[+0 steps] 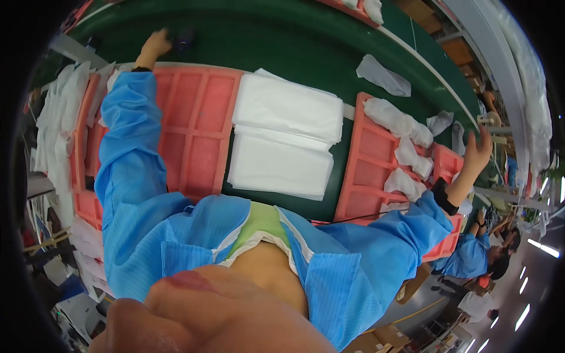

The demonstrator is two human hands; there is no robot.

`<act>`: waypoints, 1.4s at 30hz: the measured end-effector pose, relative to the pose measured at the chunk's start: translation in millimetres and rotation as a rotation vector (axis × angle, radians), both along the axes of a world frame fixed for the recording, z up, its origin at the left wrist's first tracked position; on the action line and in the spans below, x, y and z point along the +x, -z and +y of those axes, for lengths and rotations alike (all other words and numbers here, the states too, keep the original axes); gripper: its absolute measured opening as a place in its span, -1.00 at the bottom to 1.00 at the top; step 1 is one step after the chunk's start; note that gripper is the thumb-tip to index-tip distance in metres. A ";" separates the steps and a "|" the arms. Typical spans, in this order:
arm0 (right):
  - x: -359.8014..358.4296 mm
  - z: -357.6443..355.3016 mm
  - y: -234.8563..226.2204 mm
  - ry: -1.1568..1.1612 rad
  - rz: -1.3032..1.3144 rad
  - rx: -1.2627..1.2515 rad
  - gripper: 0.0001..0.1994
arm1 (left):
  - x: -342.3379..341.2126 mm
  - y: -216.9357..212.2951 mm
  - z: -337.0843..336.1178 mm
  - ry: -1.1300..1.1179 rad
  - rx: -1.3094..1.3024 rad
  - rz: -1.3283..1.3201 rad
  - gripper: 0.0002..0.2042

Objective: Packaging small electronic components into protective bags and organizing them into trays on a production floor.

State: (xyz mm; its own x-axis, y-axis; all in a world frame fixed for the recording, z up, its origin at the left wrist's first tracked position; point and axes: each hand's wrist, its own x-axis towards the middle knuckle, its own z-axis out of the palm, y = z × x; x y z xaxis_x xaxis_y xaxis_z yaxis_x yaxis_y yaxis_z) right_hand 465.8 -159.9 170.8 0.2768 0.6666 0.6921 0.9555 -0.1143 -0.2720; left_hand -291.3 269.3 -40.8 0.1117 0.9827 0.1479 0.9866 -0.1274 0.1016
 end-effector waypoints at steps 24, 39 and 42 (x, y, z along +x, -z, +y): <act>-278.1 89.6 77.6 -0.730 1.057 -0.157 -0.48 | 255.2 -146.5 -216.6 0.807 -1.366 -1.684 -0.57; -278.9 106.3 95.0 -0.330 0.648 0.011 -0.51 | 310.2 -54.1 -287.5 0.961 -0.039 -0.407 -0.83; -283.5 104.4 92.5 -0.333 0.638 0.030 -0.48 | 309.4 -47.3 -286.1 0.962 -0.004 -0.384 -0.85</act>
